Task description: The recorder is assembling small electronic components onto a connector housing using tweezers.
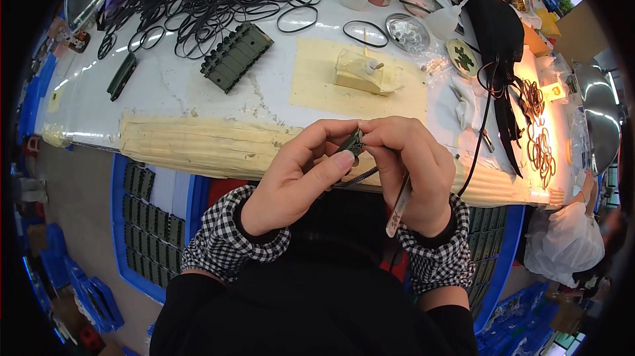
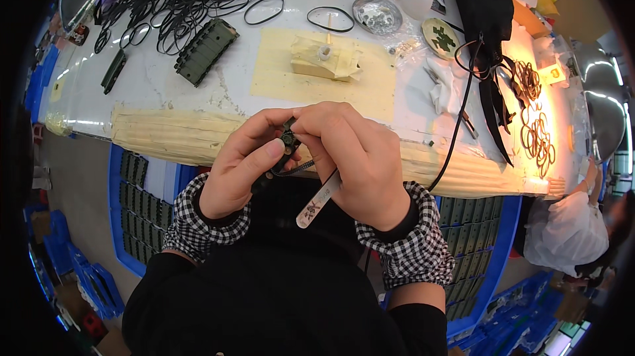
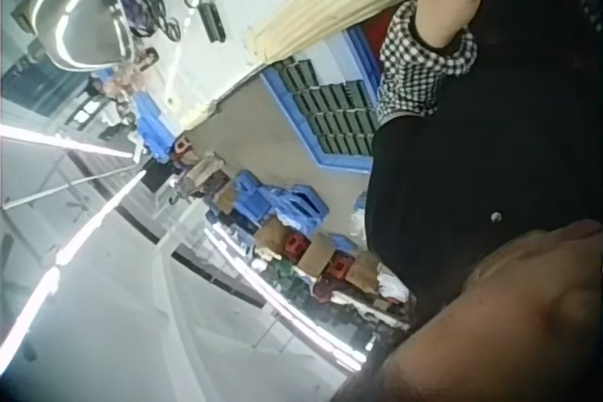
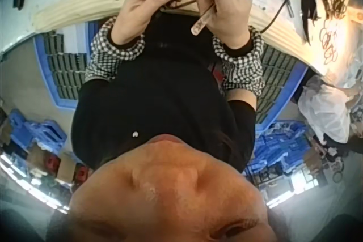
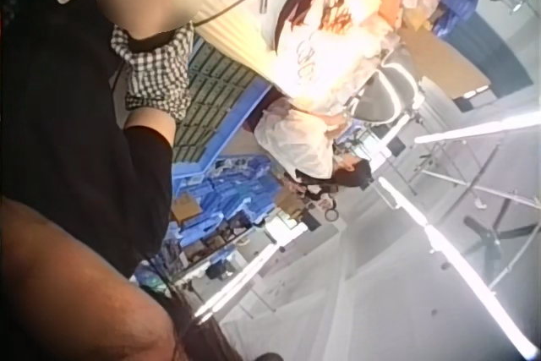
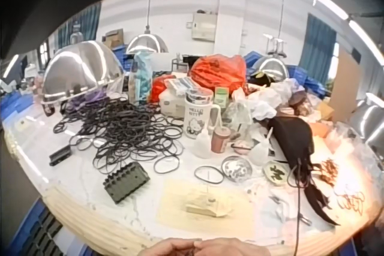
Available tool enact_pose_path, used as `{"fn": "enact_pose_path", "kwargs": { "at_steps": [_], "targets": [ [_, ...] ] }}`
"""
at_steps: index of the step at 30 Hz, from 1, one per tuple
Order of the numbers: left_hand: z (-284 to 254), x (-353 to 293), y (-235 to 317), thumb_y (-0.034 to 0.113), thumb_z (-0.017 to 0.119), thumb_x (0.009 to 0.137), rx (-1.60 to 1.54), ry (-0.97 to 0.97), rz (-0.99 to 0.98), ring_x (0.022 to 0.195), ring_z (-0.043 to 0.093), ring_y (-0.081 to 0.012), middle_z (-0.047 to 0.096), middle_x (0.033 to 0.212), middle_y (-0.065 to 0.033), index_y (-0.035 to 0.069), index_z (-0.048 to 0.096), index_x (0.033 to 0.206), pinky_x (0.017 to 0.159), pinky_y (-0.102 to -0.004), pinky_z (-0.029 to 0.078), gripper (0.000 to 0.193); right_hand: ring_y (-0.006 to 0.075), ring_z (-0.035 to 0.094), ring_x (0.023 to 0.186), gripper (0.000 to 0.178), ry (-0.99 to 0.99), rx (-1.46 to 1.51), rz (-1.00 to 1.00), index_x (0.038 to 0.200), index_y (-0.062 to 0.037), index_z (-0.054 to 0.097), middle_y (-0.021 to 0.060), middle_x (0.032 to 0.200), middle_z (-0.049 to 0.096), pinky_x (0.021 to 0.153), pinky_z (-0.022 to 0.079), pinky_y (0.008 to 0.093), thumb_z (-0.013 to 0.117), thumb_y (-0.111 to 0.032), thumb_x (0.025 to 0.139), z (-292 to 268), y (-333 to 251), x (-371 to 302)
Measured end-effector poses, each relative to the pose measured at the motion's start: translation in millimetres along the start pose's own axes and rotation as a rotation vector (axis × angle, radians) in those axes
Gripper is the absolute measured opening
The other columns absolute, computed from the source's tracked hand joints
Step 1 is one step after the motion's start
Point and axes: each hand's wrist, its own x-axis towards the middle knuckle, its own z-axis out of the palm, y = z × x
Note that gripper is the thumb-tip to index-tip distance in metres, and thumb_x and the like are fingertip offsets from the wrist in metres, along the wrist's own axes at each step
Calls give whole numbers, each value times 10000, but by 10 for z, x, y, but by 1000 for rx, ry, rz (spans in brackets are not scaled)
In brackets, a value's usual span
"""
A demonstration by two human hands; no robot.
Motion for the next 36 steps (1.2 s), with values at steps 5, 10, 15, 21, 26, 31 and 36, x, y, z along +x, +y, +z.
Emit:
{"fn": "enact_pose_path", "kwargs": {
  "at_steps": [5,10,15,21,26,31,36],
  "targets": [
    [12,9,-2,101,533,947,-34,20,-17,879,504,-51,551,1134,-45,-7,457,1290,794,-214,449,368,243,638,670,187,-15,-37,-20,916,-17,581,101,852,634,540,500,303,660,32,754,19,15,-16],
    [12,1,-32,104,533,951,-47,37,-29,874,514,-45,566,1064,-31,-2,461,1290,786,-212,452,362,237,637,660,190,-28,-106,-42,912,-18,586,110,876,649,541,499,304,670,22,747,24,5,-64],
    [31,-13,-63,130,534,959,-99,76,-32,889,519,-44,571,1018,-22,-4,456,1296,790,-214,453,370,237,655,664,163,41,-101,-70,887,-16,598,127,869,675,549,504,293,680,16,750,70,35,-94],
    [81,-5,-29,148,534,964,-161,145,-54,870,511,-41,568,1009,-23,-10,447,1307,764,-207,445,388,237,668,677,149,58,-99,-62,878,-18,607,132,872,685,544,502,283,687,16,756,94,41,-106],
    [5,-4,-50,142,548,955,-109,84,-70,827,492,-32,555,958,-12,-10,448,1308,703,-189,421,396,232,670,682,148,58,-85,-53,880,-21,612,128,882,689,538,495,282,690,12,758,82,27,-109],
    [12,-4,-30,135,543,955,-66,55,-47,815,482,-33,537,923,-2,-6,451,1306,684,-186,416,389,224,664,676,159,22,-95,-39,887,-24,619,125,887,691,536,488,279,695,13,753,26,2,-108],
    [32,-9,-17,146,498,974,-71,74,-78,869,500,-56,543,1006,-30,-14,431,1319,738,-209,431,386,210,648,633,165,29,-108,-35,891,-20,623,128,894,693,506,461,271,701,13,749,37,6,-115]
  ]
}}
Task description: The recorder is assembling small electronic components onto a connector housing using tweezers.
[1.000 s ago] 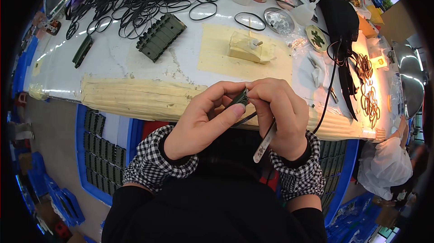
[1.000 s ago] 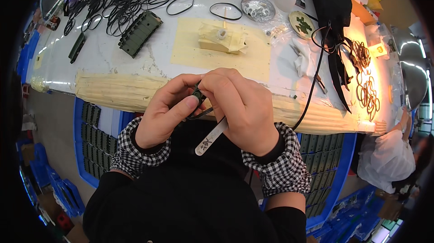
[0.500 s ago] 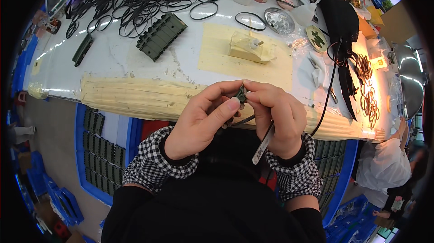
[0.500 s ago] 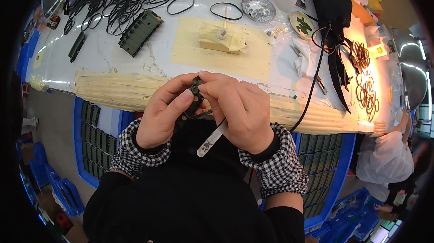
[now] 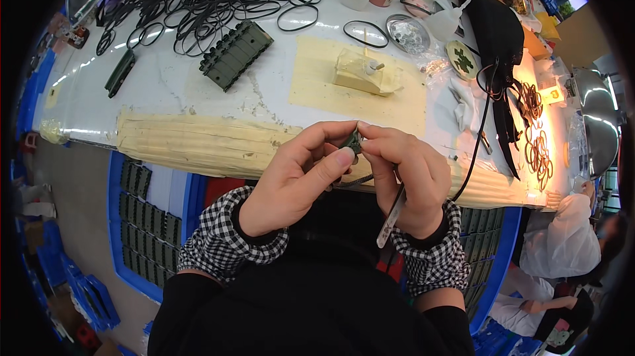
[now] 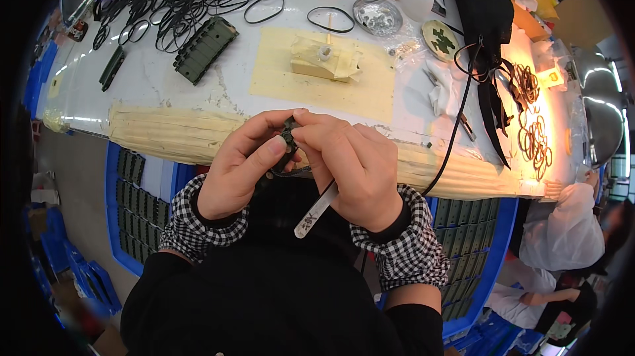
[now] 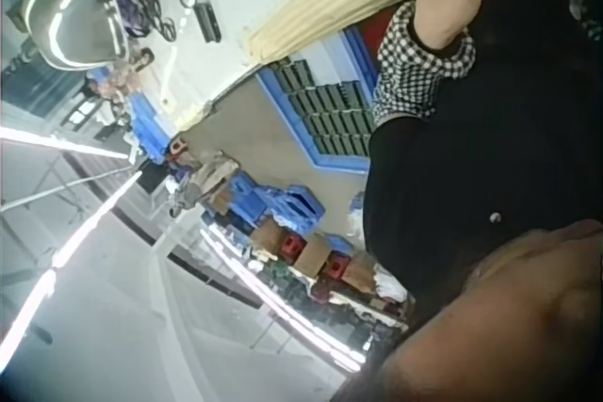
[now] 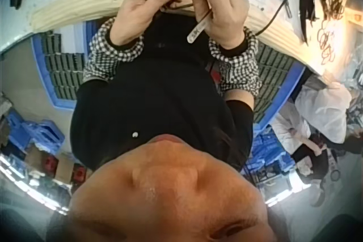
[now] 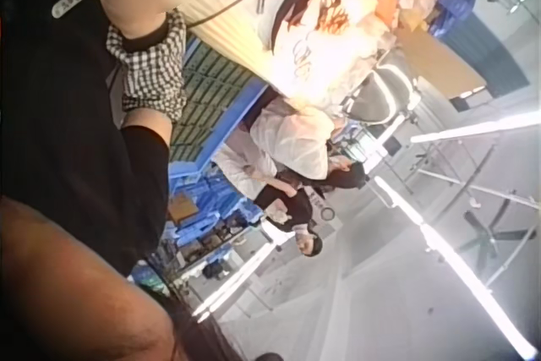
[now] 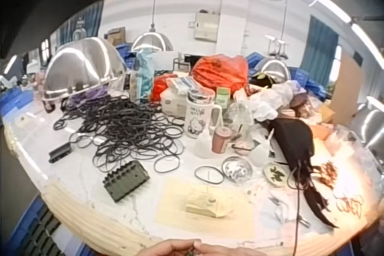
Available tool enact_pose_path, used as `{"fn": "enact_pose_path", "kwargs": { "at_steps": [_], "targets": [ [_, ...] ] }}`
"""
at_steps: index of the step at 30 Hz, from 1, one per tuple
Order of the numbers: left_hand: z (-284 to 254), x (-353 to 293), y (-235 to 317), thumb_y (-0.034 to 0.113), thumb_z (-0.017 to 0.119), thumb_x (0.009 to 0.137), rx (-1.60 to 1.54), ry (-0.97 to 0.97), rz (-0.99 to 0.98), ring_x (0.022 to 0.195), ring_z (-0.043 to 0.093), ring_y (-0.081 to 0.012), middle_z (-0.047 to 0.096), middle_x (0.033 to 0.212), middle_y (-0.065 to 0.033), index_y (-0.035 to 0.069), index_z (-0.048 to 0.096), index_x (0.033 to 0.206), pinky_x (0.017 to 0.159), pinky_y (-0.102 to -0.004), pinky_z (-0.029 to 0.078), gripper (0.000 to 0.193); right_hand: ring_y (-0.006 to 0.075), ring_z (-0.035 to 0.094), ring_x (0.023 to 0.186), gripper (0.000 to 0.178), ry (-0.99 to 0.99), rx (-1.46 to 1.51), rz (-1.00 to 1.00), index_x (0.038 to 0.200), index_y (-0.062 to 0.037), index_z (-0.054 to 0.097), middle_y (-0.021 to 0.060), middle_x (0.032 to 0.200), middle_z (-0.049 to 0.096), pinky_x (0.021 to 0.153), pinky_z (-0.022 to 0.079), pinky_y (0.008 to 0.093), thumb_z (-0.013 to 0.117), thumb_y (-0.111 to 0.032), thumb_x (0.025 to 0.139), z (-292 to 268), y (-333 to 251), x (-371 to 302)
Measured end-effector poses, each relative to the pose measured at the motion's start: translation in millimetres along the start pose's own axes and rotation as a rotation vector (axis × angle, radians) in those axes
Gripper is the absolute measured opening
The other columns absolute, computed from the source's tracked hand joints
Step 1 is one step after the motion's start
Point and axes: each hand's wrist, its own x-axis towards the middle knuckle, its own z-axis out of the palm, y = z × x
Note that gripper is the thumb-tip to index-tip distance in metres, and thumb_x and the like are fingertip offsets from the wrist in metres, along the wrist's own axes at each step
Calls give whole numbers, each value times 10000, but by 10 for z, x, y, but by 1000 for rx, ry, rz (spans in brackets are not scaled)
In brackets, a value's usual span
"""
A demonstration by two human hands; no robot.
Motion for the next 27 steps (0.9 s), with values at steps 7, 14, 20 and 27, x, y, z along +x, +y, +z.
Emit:
{"fn": "enact_pose_path", "kwargs": {
  "at_steps": [7,14,20,27],
  "targets": [
    [-8,-18,-22,132,431,997,-11,4,6,981,548,-91,550,1159,-70,-34,411,1328,837,-257,467,371,201,627,584,190,27,-6,-1,914,-12,631,137,919,694,492,448,264,703,19,740,50,-22,-33],
    [-1,-15,-29,132,431,996,-26,22,-7,969,556,-93,555,1157,-66,-35,423,1319,835,-253,468,364,199,626,581,207,17,-57,-16,918,-11,640,138,924,698,501,460,264,700,26,724,45,-49,-69],
    [5,-4,-19,139,442,993,-44,16,-1,968,544,-83,556,1148,-61,-30,431,1310,824,-248,464,359,215,656,637,181,25,13,4,905,-12,641,139,922,698,525,482,269,694,35,737,44,-20,-57],
    [-18,7,-9,134,530,963,-34,-8,-6,939,508,-60,556,1112,-38,-14,446,1301,821,-220,445,379,245,682,725,167,29,77,61,905,-16,628,128,885,693,576,517,289,684,36,757,29,-5,-33]
  ]
}}
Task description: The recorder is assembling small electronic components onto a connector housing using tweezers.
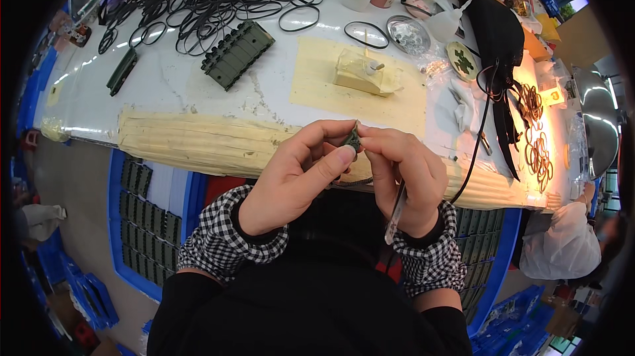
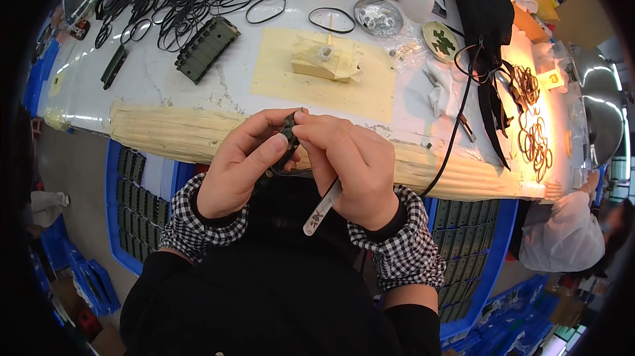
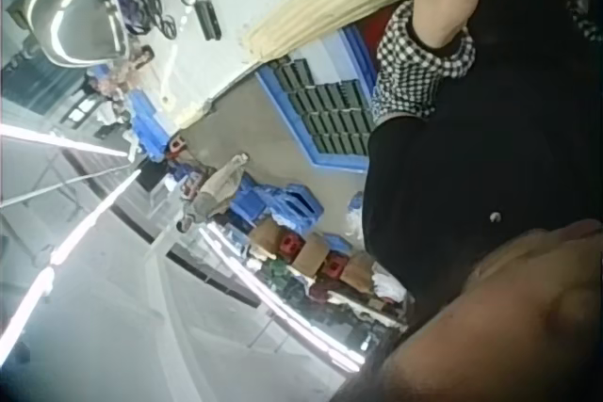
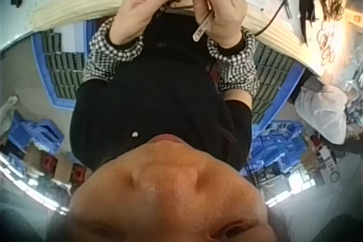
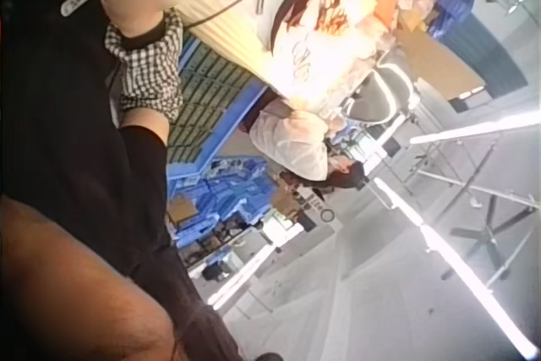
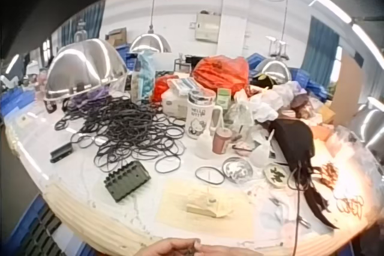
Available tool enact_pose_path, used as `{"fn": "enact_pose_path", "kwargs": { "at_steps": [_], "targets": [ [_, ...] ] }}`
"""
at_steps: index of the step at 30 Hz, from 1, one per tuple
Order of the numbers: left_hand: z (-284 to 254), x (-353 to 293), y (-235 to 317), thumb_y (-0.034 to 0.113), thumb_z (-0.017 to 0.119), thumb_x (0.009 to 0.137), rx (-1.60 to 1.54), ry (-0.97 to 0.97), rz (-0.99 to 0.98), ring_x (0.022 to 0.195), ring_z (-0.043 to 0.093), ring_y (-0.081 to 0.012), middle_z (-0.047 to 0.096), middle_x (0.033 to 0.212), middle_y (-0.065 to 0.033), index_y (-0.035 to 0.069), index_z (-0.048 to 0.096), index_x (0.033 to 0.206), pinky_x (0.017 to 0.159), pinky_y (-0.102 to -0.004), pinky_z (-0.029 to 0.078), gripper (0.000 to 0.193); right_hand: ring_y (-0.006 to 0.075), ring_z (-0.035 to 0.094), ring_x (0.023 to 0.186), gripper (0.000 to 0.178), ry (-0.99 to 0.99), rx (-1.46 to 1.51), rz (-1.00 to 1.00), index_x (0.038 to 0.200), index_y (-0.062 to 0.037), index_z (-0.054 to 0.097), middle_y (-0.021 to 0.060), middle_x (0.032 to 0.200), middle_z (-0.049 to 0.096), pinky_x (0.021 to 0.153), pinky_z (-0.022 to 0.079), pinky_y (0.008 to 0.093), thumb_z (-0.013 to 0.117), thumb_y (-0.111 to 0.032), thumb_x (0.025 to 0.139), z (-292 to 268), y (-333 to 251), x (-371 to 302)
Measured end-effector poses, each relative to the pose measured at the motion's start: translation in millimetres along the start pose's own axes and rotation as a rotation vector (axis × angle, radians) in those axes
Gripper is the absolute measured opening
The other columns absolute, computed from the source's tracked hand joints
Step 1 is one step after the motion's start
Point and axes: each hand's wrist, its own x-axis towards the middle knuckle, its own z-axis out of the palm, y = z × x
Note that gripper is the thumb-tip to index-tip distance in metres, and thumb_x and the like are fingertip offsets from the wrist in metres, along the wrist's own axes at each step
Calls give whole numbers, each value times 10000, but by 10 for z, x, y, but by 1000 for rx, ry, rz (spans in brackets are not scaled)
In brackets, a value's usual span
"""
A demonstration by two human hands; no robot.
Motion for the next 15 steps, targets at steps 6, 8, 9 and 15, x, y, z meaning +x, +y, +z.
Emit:
{"fn": "enact_pose_path", "kwargs": {
  "at_steps": [6,8,9,15],
  "targets": [
    [14,3,56,120,536,957,-1,-51,4,961,504,-59,555,1139,-37,-15,451,1288,837,-224,441,368,252,674,715,168,-34,68,31,898,-15,617,115,837,678,591,527,299,672,47,752,-71,-17,67],
    [14,13,81,118,534,956,-2,-64,4,962,504,-59,554,1131,-34,-16,456,1280,840,-225,440,359,248,668,704,172,-49,43,-37,894,-15,611,110,839,673,588,526,300,676,46,747,-82,27,94],
    [8,13,89,119,533,956,4,-72,0,960,505,-59,555,1122,-34,-16,457,1278,838,-225,441,357,243,663,693,176,-58,30,-46,893,-17,609,107,847,672,581,521,298,680,42,743,-90,29,108],
    [15,12,95,134,530,959,13,-53,-9,925,515,-55,570,1045,-28,-18,473,1262,820,-220,446,344,218,635,641,190,-128,-57,-97,897,-32,593,92,886,667,542,491,289,684,11,735,-143,52,130]
  ]
}}
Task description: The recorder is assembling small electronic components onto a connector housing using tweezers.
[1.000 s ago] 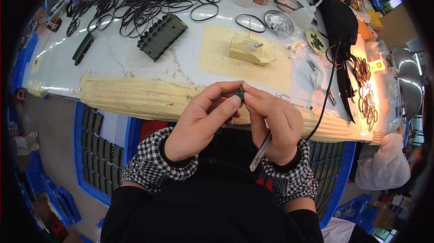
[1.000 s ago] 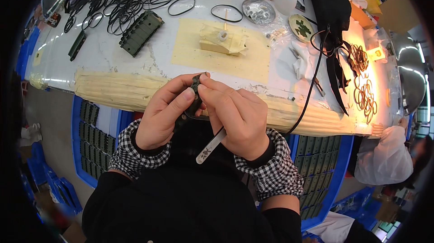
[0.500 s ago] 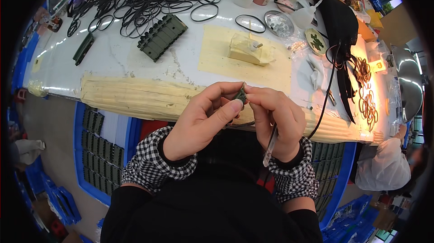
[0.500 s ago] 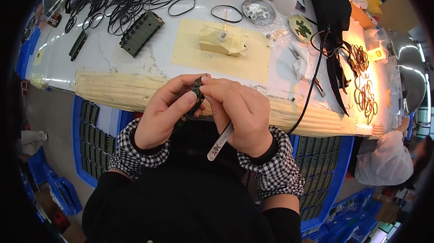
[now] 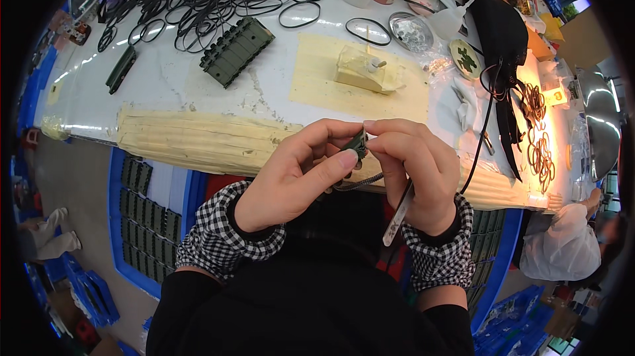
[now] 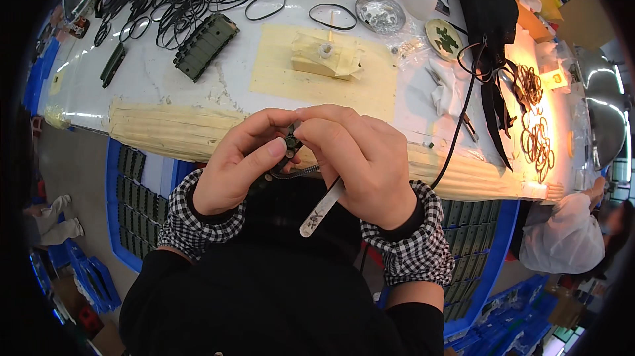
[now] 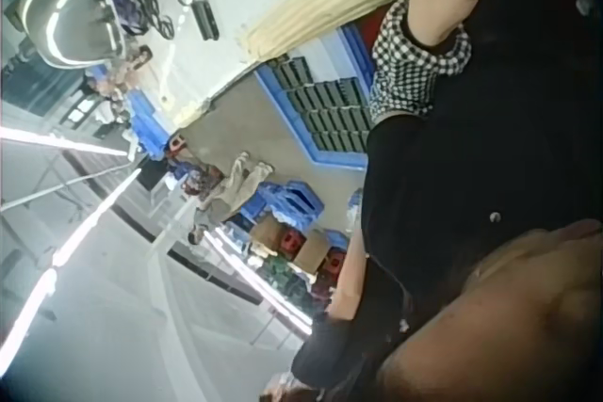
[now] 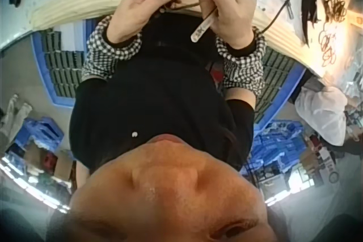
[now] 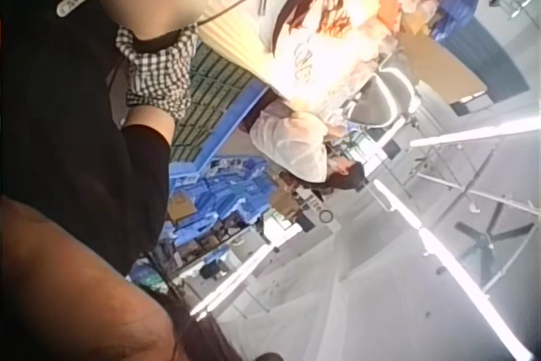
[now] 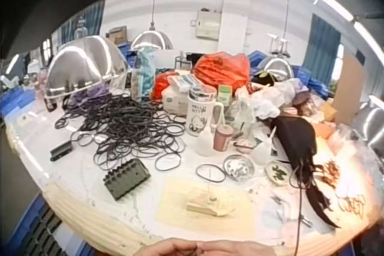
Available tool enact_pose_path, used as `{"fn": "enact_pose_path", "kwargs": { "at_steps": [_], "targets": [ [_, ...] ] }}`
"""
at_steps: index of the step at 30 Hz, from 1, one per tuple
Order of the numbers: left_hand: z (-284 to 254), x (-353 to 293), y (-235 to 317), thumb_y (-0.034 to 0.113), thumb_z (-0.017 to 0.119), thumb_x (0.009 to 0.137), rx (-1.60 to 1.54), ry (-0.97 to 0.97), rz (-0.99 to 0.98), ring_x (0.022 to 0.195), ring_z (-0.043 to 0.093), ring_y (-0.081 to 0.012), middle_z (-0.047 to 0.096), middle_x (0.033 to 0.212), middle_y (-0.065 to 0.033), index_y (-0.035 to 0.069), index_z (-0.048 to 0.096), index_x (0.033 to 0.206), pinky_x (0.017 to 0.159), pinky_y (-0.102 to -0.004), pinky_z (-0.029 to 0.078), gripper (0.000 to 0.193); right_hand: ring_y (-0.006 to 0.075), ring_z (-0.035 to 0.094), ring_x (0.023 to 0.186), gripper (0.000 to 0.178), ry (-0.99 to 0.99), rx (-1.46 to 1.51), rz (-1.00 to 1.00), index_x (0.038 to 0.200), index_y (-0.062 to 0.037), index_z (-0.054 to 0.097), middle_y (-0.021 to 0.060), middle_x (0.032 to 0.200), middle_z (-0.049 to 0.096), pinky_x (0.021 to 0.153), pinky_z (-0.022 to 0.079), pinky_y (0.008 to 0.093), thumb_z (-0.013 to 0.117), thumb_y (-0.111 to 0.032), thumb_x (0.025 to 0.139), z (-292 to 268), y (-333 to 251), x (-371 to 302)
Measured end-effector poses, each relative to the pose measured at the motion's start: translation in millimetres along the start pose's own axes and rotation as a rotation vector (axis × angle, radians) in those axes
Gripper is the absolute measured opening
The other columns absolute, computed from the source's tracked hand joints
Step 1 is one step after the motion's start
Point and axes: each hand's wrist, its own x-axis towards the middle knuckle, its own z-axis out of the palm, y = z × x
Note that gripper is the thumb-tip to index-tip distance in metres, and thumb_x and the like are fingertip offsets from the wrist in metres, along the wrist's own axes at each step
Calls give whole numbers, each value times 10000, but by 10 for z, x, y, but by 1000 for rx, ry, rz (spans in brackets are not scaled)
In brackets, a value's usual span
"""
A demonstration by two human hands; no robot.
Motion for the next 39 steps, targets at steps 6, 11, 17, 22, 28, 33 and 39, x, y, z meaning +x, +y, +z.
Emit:
{"fn": "enact_pose_path", "kwargs": {
  "at_steps": [6,11,17,22,28,33,39],
  "targets": [
    [16,5,-42,147,535,960,18,25,12,891,530,-54,583,1010,-28,-26,487,1247,799,-216,456,339,224,631,636,193,-3,-11,19,904,-30,582,94,872,660,540,488,294,671,9,738,40,-41,-26],
    [26,-4,-42,158,530,965,4,6,33,903,538,-58,586,1022,-36,-27,483,1260,804,-221,460,351,236,646,661,191,60,7,13,896,-22,591,111,864,662,551,500,296,675,29,733,98,-31,-49],
    [24,-15,-87,162,504,980,-13,46,36,920,531,-62,578,1053,-41,-21,470,1285,805,-219,456,357,226,666,678,180,93,-57,-24,891,-17,609,137,887,687,550,504,277,693,21,736,134,-34,-95],
    [1,-38,-101,152,451,996,7,42,9,1006,540,-89,554,1149,-63,-20,431,1315,864,-253,467,363,213,660,653,201,90,-122,-18,911,-14,620,147,908,692,539,494,268,698,23,730,142,-93,-120],
    [18,-10,-72,144,421,1002,-21,58,9,1072,537,-107,526,1227,-82,-20,399,1342,898,-271,465,377,228,660,652,165,160,-22,82,902,-2,645,148,924,694,549,503,277,693,29,747,209,-129,-137],
    [-4,26,-10,153,421,1003,65,-3,74,1078,531,-120,535,1210,-101,6,324,1402,945,-274,416,437,248,679,705,160,176,117,183,909,-1,664,158,933,692,612,542,295,686,36,755,176,-149,-98],
    [-65,40,1,139,420,1000,76,-102,58,1069,522,-121,568,1161,-115,68,141,1474,925,-258,398,555,246,686,731,190,135,188,223,948,-4,666,154,939,691,620,548,295,671,44,764,167,-116,-127]
  ]
}}
